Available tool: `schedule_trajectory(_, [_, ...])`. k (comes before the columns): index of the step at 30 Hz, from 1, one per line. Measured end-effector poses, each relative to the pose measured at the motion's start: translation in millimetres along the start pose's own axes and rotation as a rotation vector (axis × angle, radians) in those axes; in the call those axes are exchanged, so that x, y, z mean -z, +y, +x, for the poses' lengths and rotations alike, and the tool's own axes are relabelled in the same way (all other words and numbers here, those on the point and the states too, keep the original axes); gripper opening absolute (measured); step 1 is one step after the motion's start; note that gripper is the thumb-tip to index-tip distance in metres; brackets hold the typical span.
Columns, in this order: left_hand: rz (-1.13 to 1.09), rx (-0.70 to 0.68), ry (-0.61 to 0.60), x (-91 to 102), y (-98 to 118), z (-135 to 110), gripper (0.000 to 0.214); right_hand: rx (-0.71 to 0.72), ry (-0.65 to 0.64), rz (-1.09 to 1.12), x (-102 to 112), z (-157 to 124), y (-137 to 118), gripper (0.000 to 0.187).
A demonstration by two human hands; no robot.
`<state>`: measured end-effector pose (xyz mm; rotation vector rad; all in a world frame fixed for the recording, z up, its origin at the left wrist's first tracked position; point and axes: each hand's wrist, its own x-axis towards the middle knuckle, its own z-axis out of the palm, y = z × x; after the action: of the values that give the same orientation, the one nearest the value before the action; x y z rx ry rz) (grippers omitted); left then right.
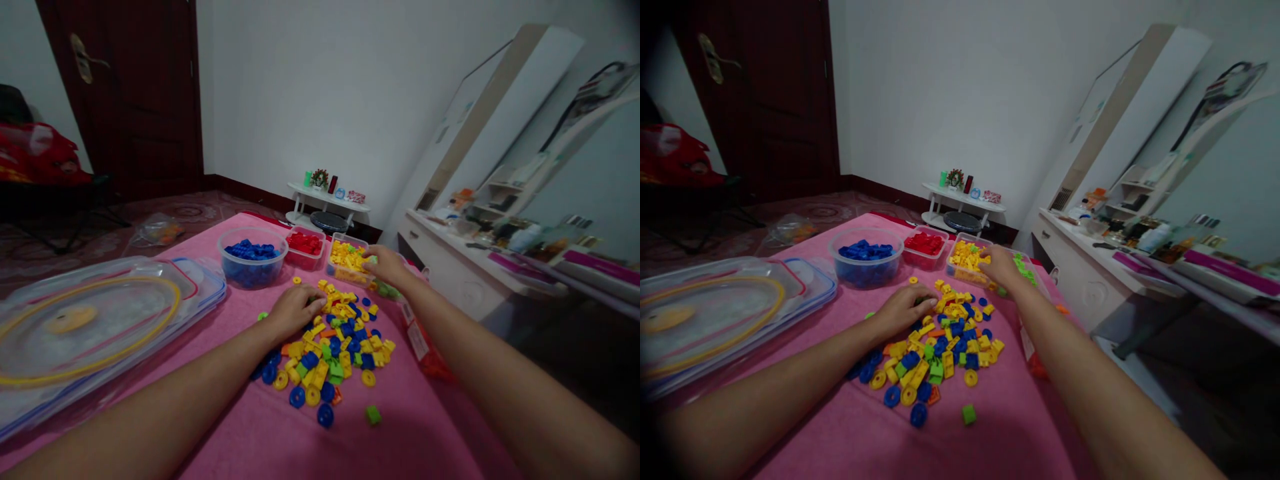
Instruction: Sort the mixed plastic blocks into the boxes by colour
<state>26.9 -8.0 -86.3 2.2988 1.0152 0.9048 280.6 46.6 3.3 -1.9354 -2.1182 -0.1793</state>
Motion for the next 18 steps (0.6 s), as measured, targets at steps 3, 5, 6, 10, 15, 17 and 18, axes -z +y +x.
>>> schedule_trajectory(3, [0.008, -0.002, -0.010, -0.5, 0.3, -0.3, 0.028, -0.014, -0.054, 0.002, -7.2, -2.2, -8.9, 0.036])
schedule_trajectory(5, [0.006, 0.000, -0.002, -0.7, 0.4, -0.1, 0.027, -0.018, -0.054, 0.010, -11.6, 4.8, -9.9, 0.035])
schedule_trajectory(6, [0.007, 0.001, 0.002, -0.7, 0.6, 0.0, 0.027, -0.019, -0.054, 0.015, -14.1, 10.2, -9.8, 0.035])
schedule_trajectory(10, [0.035, 0.008, -0.004, 0.5, 2.2, 0.3, 0.025, -0.016, -0.054, 0.029, -27.9, 35.9, -10.2, 0.033])
schedule_trajectory(15, [0.052, -0.004, 0.005, 0.7, 2.4, 0.8, 0.024, -0.001, -0.073, 0.035, -45.4, 54.9, -8.3, 0.026])
schedule_trajectory(17, [0.052, -0.012, 0.014, 0.1, 1.8, 0.9, 0.023, -0.006, -0.092, 0.050, -48.5, 55.7, -5.1, 0.026])
schedule_trajectory(18, [0.053, -0.017, 0.017, -0.1, 1.6, 1.0, 0.023, -0.009, -0.090, 0.064, -48.7, 55.1, -2.9, 0.027])
